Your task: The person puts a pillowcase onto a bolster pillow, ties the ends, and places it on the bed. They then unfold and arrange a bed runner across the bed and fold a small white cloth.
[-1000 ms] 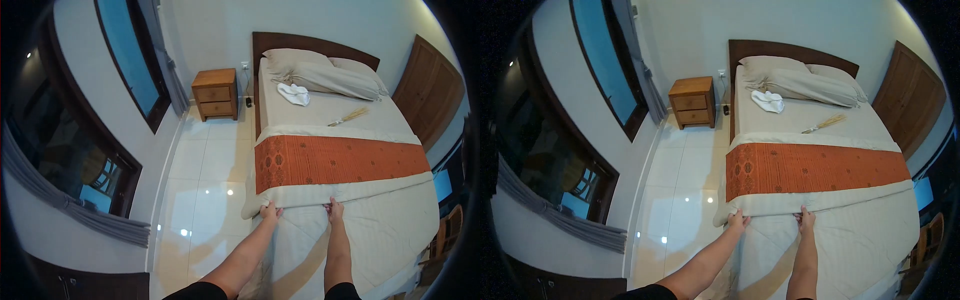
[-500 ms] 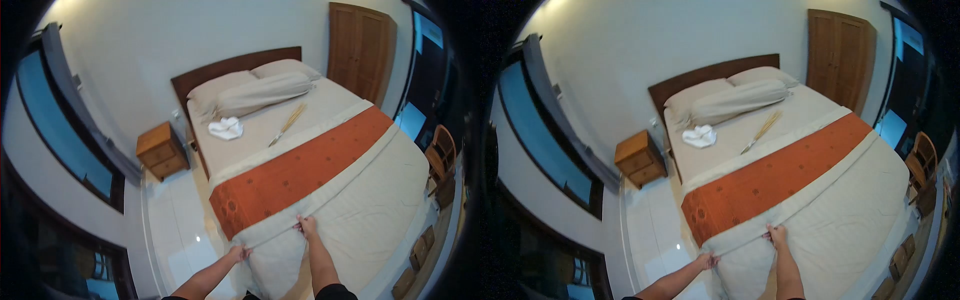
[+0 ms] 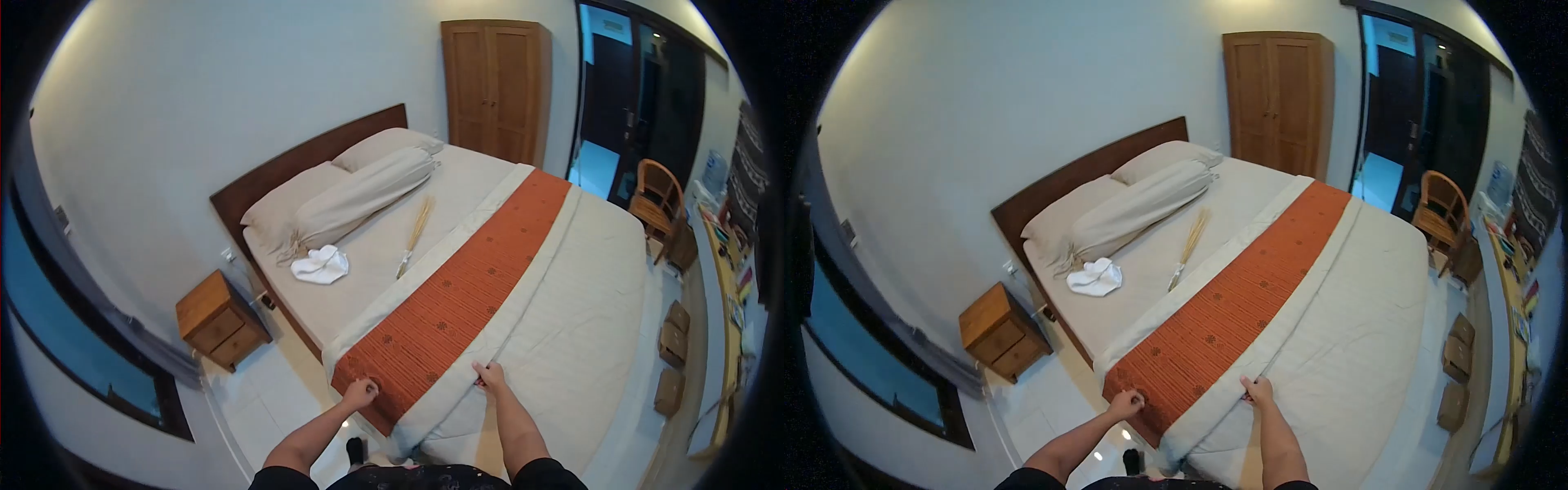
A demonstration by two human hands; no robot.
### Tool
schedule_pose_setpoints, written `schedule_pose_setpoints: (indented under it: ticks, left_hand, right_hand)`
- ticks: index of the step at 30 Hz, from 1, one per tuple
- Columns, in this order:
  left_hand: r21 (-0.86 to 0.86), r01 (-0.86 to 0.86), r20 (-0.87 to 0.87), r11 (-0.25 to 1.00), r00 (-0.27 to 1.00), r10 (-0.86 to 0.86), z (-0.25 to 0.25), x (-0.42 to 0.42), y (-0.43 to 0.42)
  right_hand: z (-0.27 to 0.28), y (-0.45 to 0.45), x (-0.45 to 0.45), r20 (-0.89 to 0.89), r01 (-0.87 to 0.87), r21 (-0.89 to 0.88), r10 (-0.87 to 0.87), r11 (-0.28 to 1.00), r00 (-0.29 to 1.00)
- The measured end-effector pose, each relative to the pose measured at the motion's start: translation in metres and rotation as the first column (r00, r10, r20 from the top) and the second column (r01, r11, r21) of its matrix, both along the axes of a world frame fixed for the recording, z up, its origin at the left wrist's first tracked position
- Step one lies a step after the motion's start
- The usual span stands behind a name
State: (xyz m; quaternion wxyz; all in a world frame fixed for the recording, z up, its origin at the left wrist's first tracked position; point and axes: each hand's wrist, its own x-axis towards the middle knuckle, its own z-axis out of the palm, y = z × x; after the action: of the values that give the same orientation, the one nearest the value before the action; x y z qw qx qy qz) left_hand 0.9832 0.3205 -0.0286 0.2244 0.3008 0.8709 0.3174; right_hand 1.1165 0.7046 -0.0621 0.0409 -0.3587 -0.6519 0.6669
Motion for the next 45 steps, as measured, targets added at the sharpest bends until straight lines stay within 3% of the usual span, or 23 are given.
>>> schedule_pose_setpoints:
  ticks: [2,3,4,6,8,12,13,14,15,17,20,23,26,27,28,30,32,34,36,38,40,44,45]
  left_hand:
    - [0.103,-0.046,-0.383,0.994,0.92,0.082,0.0,-0.04,-0.006]
    - [0.105,-0.009,-0.386,0.994,0.921,0.049,0.001,-0.053,-0.01]
    - [0.05,-0.069,-0.341,0.996,0.936,0.082,0.003,-0.069,-0.01]
    - [-0.014,-0.084,-0.304,0.996,0.95,0.076,0.003,-0.098,-0.018]
    - [-0.068,0.018,-0.291,0.998,0.956,-0.037,-0.015,-0.126,-0.026]
    - [-0.072,0.069,-0.205,0.995,0.975,-0.083,-0.028,-0.161,-0.03]
    - [-0.067,0.096,-0.202,0.993,0.973,-0.108,-0.027,-0.169,-0.029]
    - [-0.048,0.115,-0.082,0.992,0.99,-0.119,-0.027,-0.172,-0.029]
    - [-0.034,0.134,0.043,0.99,0.99,-0.133,-0.027,-0.171,-0.031]
    - [-0.082,0.22,0.054,0.972,0.975,-0.216,-0.033,-0.177,-0.03]
    - [-0.154,0.308,0.039,0.939,0.951,-0.305,-0.028,-0.185,-0.026]
    - [-0.165,0.418,0.071,0.893,0.908,-0.412,-0.027,-0.183,-0.032]
    - [-0.006,0.452,0.158,0.892,0.881,-0.446,-0.047,-0.184,-0.028]
    - [0.145,0.401,0.217,0.905,0.879,-0.424,-0.047,-0.179,-0.03]
    - [0.288,0.328,0.277,0.9,0.871,-0.406,-0.046,-0.174,-0.03]
    - [0.327,0.277,0.347,0.904,0.854,-0.387,-0.026,-0.163,-0.033]
    - [0.357,0.215,0.416,0.909,0.835,-0.36,-0.01,-0.157,-0.033]
    - [0.508,0.172,0.423,0.844,0.804,-0.418,-0.01,-0.157,-0.034]
    - [0.514,0.139,0.404,0.846,0.831,-0.382,-0.012,-0.156,-0.037]
    - [0.514,0.119,0.388,0.85,0.851,-0.354,-0.021,-0.158,-0.044]
    - [0.225,0.275,0.142,0.935,0.94,-0.311,-0.036,-0.162,-0.052]
    - [0.186,0.305,0.137,0.934,0.933,-0.332,-0.049,-0.168,-0.062]
    - [0.102,0.338,0.109,0.936,0.931,-0.348,-0.045,-0.168,-0.061]
  right_hand:
    - [-0.007,-0.007,0.006,0.054,0.02,0.038,-0.022,0.999,0.998]
    - [-0.013,-0.011,0.006,0.116,0.01,0.348,-0.053,0.938,0.992]
    - [0.0,-0.023,0.002,0.171,-0.022,0.62,-0.108,0.784,0.979]
    - [0.023,-0.07,-0.002,0.127,0.151,0.609,-0.284,0.779,0.95]
    - [0.038,-0.115,-0.011,-0.074,0.511,0.756,-0.722,0.41,0.688]
    - [0.042,-0.182,-0.026,-0.147,0.544,0.787,-0.768,0.291,0.623]
    - [0.048,-0.202,-0.028,0.03,0.434,0.761,-0.694,0.483,0.719]
    - [0.051,-0.22,-0.028,0.202,0.306,0.69,-0.581,0.656,0.789]
    - [0.049,-0.235,-0.028,0.212,0.319,0.691,-0.604,0.649,0.769]
    - [0.042,-0.256,-0.036,0.34,0.213,0.646,-0.527,0.733,0.779]
    - [0.014,-0.28,-0.029,0.245,0.222,0.736,-0.558,0.64,0.793]
    - [0.004,-0.285,-0.024,0.27,0.224,0.713,-0.555,0.665,0.787]
    - [0.015,-0.288,-0.023,0.153,0.357,0.684,-0.604,0.636,0.782]
    - [0.021,-0.294,-0.028,0.017,0.464,0.697,-0.66,0.546,0.751]
    - [0.028,-0.298,-0.032,0.017,0.463,0.701,-0.662,0.543,0.75]
    - [0.047,-0.303,-0.037,-0.128,0.56,0.733,-0.732,0.385,0.67]
    - [0.08,-0.306,-0.04,-0.153,0.589,0.724,-0.749,0.359,0.645]
    - [0.091,-0.311,-0.043,-0.173,0.614,0.712,-0.761,0.341,0.625]
    - [0.091,-0.308,-0.036,-0.186,0.588,0.749,-0.756,0.304,0.628]
    - [0.07,-0.312,-0.029,-0.107,0.559,0.741,-0.756,0.372,0.645]
    - [0.05,-0.32,-0.023,0.01,0.502,0.748,-0.764,0.434,0.645]
    - [0.022,-0.325,-0.016,0.098,0.522,0.703,-0.792,0.483,0.602]
    - [0.022,-0.326,-0.014,0.122,0.506,0.695,-0.777,0.512,0.618]
